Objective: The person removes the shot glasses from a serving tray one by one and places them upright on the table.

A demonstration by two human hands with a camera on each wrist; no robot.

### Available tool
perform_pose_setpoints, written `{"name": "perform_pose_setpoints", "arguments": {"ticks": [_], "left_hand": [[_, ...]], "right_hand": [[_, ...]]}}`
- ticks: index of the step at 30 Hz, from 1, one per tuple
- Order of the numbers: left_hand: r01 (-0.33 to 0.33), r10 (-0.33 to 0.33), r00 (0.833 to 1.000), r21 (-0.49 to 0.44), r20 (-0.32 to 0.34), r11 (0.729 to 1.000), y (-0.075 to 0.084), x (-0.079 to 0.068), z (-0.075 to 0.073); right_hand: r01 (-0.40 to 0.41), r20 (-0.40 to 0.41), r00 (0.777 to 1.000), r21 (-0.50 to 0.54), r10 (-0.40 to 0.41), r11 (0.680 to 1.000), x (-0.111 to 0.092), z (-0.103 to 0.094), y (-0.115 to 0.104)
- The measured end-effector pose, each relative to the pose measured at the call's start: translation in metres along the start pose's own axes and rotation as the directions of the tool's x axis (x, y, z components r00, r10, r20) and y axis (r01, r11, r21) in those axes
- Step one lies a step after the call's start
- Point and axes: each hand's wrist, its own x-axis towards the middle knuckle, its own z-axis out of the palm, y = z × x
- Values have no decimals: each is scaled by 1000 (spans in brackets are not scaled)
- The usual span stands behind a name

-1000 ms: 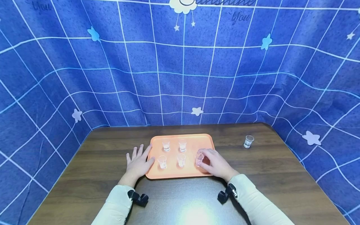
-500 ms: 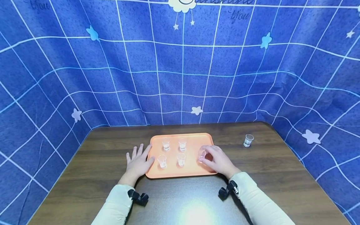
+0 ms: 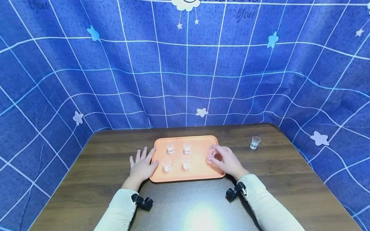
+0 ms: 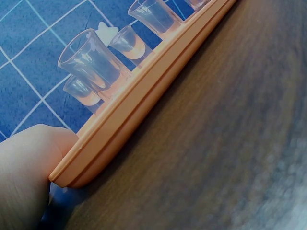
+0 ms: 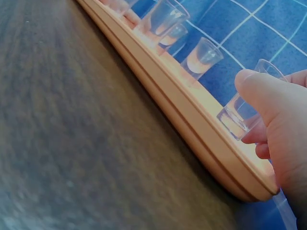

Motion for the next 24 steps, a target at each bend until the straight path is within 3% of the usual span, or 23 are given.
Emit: {"name": "perform_pose_setpoints", "arguments": {"ticks": [24], "left_hand": [[-1,1,1000,-5,3,1000,0,2,1]], "right_hand": [[-52,-57,997,-43,50,998,-2,-10,16]]}}
